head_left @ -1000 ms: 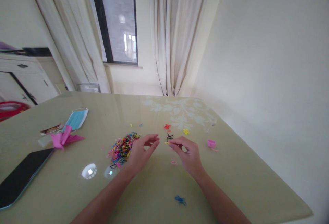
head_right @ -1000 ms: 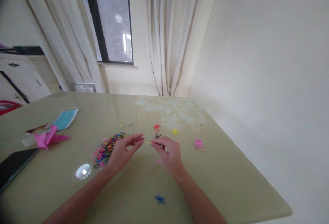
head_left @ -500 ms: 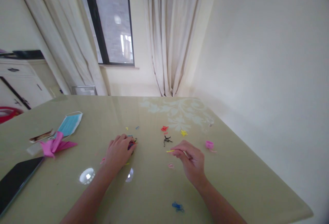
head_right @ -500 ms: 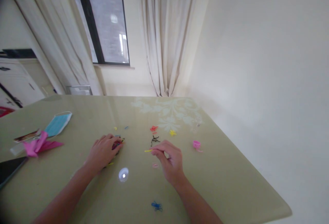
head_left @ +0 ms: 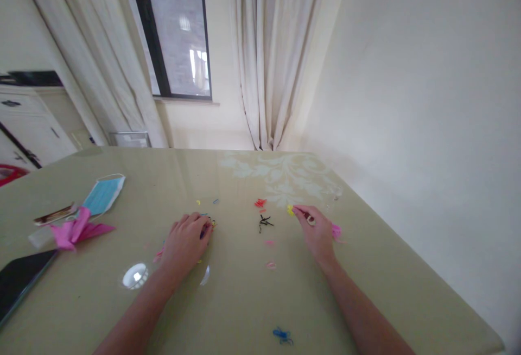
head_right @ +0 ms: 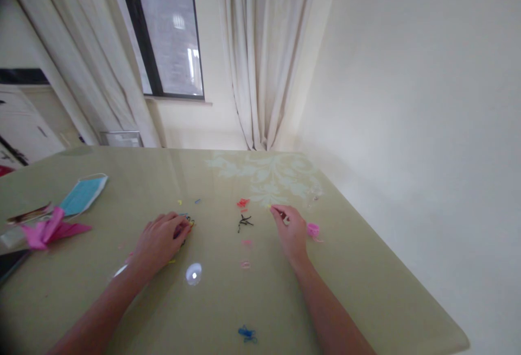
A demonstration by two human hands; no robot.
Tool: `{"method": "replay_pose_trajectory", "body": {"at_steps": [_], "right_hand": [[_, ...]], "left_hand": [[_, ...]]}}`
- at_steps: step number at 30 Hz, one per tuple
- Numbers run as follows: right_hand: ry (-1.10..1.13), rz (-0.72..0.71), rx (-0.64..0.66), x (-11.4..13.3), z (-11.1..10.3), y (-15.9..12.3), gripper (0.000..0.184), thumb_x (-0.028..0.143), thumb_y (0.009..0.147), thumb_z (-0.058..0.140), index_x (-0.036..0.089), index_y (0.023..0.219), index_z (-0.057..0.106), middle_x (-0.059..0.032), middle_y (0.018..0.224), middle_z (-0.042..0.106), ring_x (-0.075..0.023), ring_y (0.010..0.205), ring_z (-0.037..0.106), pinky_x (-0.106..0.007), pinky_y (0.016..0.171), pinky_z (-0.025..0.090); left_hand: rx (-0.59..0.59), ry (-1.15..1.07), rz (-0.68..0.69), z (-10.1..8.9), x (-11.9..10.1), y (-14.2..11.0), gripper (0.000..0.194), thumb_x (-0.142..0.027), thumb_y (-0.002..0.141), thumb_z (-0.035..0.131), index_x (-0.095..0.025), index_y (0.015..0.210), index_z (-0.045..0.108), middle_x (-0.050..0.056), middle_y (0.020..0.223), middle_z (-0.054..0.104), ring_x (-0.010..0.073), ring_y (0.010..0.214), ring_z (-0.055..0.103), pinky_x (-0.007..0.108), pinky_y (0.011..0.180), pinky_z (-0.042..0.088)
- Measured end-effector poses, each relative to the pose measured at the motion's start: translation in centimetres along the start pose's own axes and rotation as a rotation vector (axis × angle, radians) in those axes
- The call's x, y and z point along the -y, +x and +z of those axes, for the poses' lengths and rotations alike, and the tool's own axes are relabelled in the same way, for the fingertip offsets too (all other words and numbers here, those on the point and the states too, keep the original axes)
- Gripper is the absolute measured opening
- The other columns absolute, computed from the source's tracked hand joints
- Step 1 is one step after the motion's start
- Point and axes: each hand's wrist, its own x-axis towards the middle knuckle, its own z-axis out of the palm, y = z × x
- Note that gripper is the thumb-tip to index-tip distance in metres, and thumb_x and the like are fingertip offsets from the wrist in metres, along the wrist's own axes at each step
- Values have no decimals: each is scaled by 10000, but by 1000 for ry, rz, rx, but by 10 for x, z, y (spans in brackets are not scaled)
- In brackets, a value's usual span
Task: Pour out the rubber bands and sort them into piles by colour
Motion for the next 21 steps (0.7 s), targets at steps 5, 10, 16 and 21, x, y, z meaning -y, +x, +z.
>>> {"method": "replay_pose_trajectory", "body": {"at_steps": [5,10,16,21], "right_hand": [[-207,38,70,-29,6,11,467,527,979,522,167,955,818,-133,868,786,-251,717,655,-383,721,508],[-400,-3,143,-32,16,14,353,371,978,522,170,978,813,-120,837,767,-265,773,663,-397,779,486],[-323,-89,92,-19,17,9,360,409,1006,517,188,1056,797,-85,809,732,-247,794,635,-392,810,486],[97,-81,258,23,29,-14,365,481,1015,593,183,1094,790,-72,855,736,-186,732,630,-310,720,515]], "left_hand": [[-88,-220,-35,-2,0,3,253,-375,964,511,-224,887,699,79,938,749,285,949,660,406,869,489],[-40,-683,-131,-5,-3,7,308,-485,936,537,-229,919,707,37,801,752,214,732,678,327,696,506],[-97,-919,-113,-3,-17,6,315,-506,880,618,-209,897,722,48,818,765,204,737,691,304,682,531],[-19,-910,14,5,-46,-8,268,-442,935,576,-217,900,717,47,878,776,216,840,704,317,764,535]]}}
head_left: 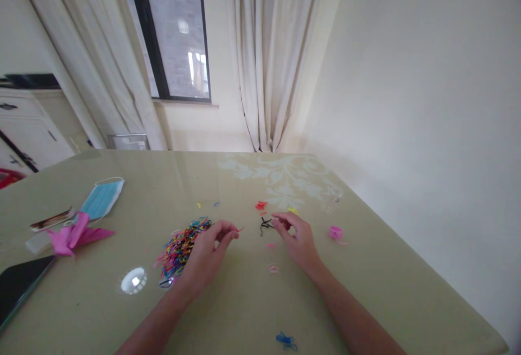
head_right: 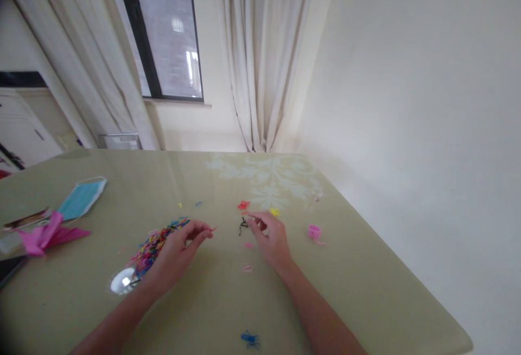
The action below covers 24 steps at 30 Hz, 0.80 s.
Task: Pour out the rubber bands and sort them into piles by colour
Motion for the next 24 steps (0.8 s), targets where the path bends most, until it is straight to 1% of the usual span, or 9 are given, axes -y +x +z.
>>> {"method": "replay_pose_trajectory", "body": {"at_steps": [3,4,6,8,10,13,15,19,24], "right_hand": [[160,16,177,24,13,-13,350,508,977,667,193,1047,802,-58,839,741,-177,753,653,-286,710,525],[181,20,218,30,15,-17,340,509,970,679,197,1016,806,-52,822,736,-175,750,655,-282,705,525],[199,21,258,37,17,-22,332,508,974,674,204,952,806,-43,788,724,-174,739,653,-284,693,525],[202,8,262,39,16,-23,348,515,989,649,211,913,801,-40,774,715,-177,723,646,-294,678,530],[189,-14,258,38,15,-23,358,518,1001,629,215,909,797,-37,768,708,-177,704,638,-297,657,527],[151,-62,237,35,14,-23,336,490,1007,640,215,890,793,-32,751,699,-168,691,629,-285,650,509],[137,-109,211,34,15,-23,316,467,1008,654,214,880,791,-32,744,701,-167,700,633,-280,660,502],[128,-203,139,30,17,-25,262,414,1014,664,213,906,793,-41,753,713,-177,727,650,-282,682,507],[91,-237,120,29,15,-24,181,335,1020,660,211,970,782,-43,786,719,-183,755,665,-275,682,517]], "left_hand": [[73,85,52,15,-8,-12,244,-397,982,554,-227,929,720,39,894,762,215,846,681,329,791,513],[80,111,68,19,-10,-15,239,-387,991,551,-229,937,721,40,906,757,219,859,676,335,802,506],[90,143,103,22,-13,-20,230,-371,1002,546,-232,949,721,46,936,752,228,900,670,344,831,498],[104,154,130,24,-13,-22,222,-369,1008,548,-235,955,717,47,953,748,231,922,666,349,851,492],[111,158,127,24,-12,-23,222,-379,1011,552,-234,954,710,46,949,741,228,908,660,348,845,486],[113,127,78,24,-13,-23,237,-396,1015,548,-226,949,700,43,919,730,218,867,650,337,811,482],[139,66,38,25,-15,-23,255,-413,1016,542,-220,973,703,42,914,736,213,851,652,327,786,483],[200,-60,-14,26,-20,-21,296,-441,1010,542,-214,944,720,39,894,761,207,840,677,310,772,492],[180,-102,-28,25,-20,-20,293,-452,987,578,-215,934,742,36,890,780,206,847,694,299,769,494]]}}
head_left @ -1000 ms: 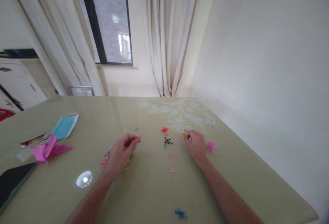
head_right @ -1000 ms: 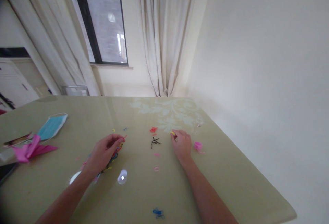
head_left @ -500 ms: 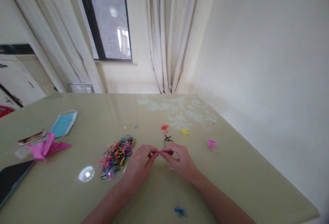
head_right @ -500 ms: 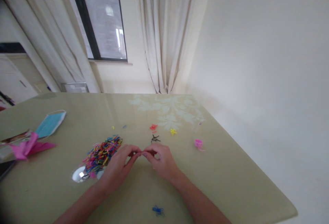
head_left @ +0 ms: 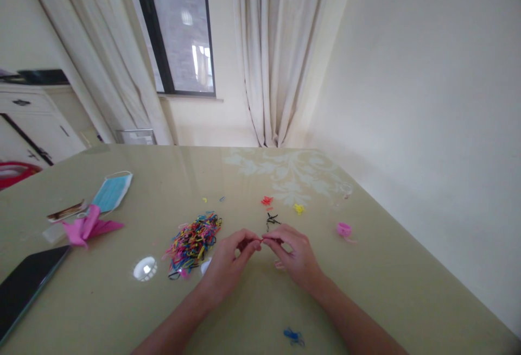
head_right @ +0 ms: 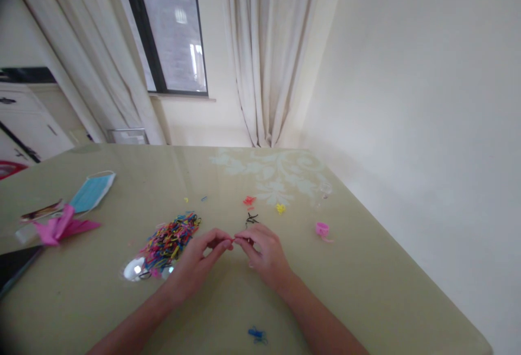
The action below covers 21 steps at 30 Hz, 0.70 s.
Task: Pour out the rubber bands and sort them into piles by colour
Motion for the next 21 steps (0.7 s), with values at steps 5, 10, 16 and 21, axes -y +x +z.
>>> {"method": "replay_pose_trajectory", "body": {"at_steps": [5,10,16,21], "right_hand": [[-52,-44,-16,6,-5,1,142,279,1025,650,206,959,753,-35,778,698,-174,739,646,-275,681,514],[-147,-181,-75,14,-11,1,79,204,1012,658,215,968,723,-21,731,670,-175,702,614,-300,662,492],[-156,-235,-95,20,-13,-1,96,127,965,687,221,974,702,-12,720,668,-176,693,594,-312,649,468],[-89,-197,-122,22,-15,-3,108,115,953,685,218,955,717,-6,701,646,-167,672,588,-306,633,476]], "left_hand": [[-38,6,23,-3,-4,0,288,-449,982,588,-219,930,752,32,888,783,194,831,687,287,746,489],[-79,5,51,-2,-8,-3,261,-441,970,615,-219,940,749,27,862,767,184,791,667,279,724,491],[-143,76,103,-1,-14,-7,221,-400,982,618,-226,921,739,19,851,750,179,795,660,279,735,490],[-169,113,124,2,-14,-8,209,-384,994,603,-230,927,727,14,854,740,179,802,662,276,720,491]]}}
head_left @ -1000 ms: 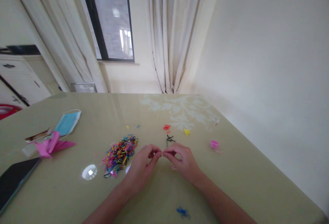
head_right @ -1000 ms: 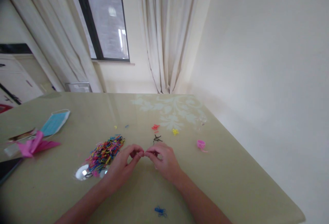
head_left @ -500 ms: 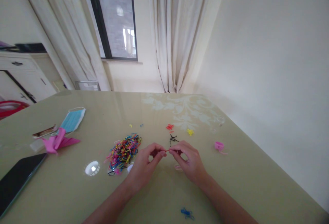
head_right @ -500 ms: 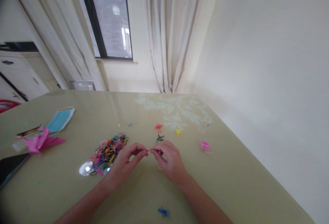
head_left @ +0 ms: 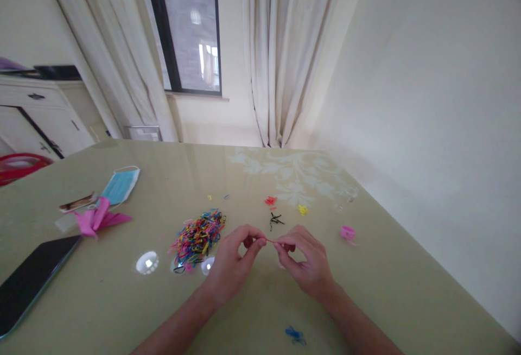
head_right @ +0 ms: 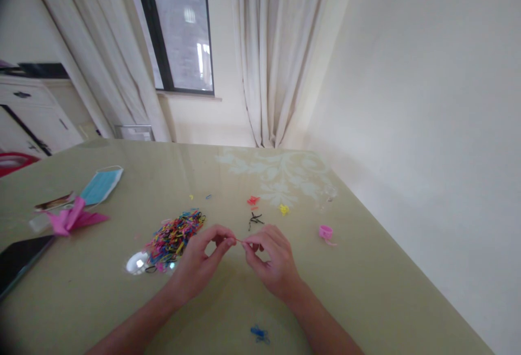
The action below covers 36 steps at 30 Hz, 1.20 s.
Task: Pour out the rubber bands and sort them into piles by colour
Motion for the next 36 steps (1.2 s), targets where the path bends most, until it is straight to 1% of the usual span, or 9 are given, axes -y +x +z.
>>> {"method": "replay_pose_trajectory", "body": {"at_steps": [4,7,10,15,21,25,28,31,36], "right_hand": [[44,10,-65,-1,-5,-1,154,96,944,696,229,1001,746,-14,722,688,-167,659,601,-303,609,491],[33,-10,-107,-1,-8,-2,196,81,935,695,242,1027,759,-27,745,726,-176,653,612,-319,602,499],[26,-9,-124,0,-10,-2,205,90,928,709,252,1033,778,-25,721,716,-175,625,602,-324,585,497],[33,-19,-115,-2,-9,-4,279,62,912,726,273,1086,782,-19,737,710,-172,640,593,-320,587,492],[18,-34,-179,-4,-12,-5,261,56,898,743,254,1065,775,-25,768,732,-166,654,601,-308,598,501],[-87,34,-213,-12,-15,8,115,172,953,713,228,1021,787,-39,763,733,-167,636,598,-310,615,508],[-197,199,-35,-31,-9,30,117,273,967,696,215,955,797,-37,743,730,-172,625,625,-306,628,503],[-344,339,171,-59,9,51,121,236,914,717,212,823,793,-33,721,751,-184,612,661,-288,591,463],[-420,371,176,-90,34,62,207,298,911,702,214,744,790,-56,654,741,-200,575,656,-275,520,402]], "left_hand": [[-33,180,53,-7,14,7,205,-331,1012,561,-226,935,720,27,886,743,192,809,662,309,772,495],[-46,469,80,-19,28,15,190,-274,999,557,-222,968,737,63,975,763,261,949,669,397,902,475],[-39,744,23,-32,38,19,234,-272,991,558,-222,1111,752,109,1151,753,337,1114,629,477,969,439],[22,970,-95,-42,45,20,299,-274,996,542,-212,1222,727,139,1260,710,358,1182,586,519,997,408],[83,997,-127,-45,45,23,263,-242,1021,496,-211,1065,753,120,1217,731,335,1164,601,497,990,387],[99,995,-116,-45,45,25,275,-207,1025,474,-210,1033,749,111,1165,741,319,1136,613,473,962,381],[101,999,-107,-44,46,25,277,-183,1018,470,-195,1017,746,121,1131,742,325,1124,611,467,938,385],[66,975,-92,-42,46,25,265,-192,1018,474,-191,1022,739,123,1140,739,327,1135,607,458,935,389],[-41,747,-114,-42,44,27,234,-230,1023,474,-201,1022,706,102,1063,768,305,1067,646,428,907,414]]}}
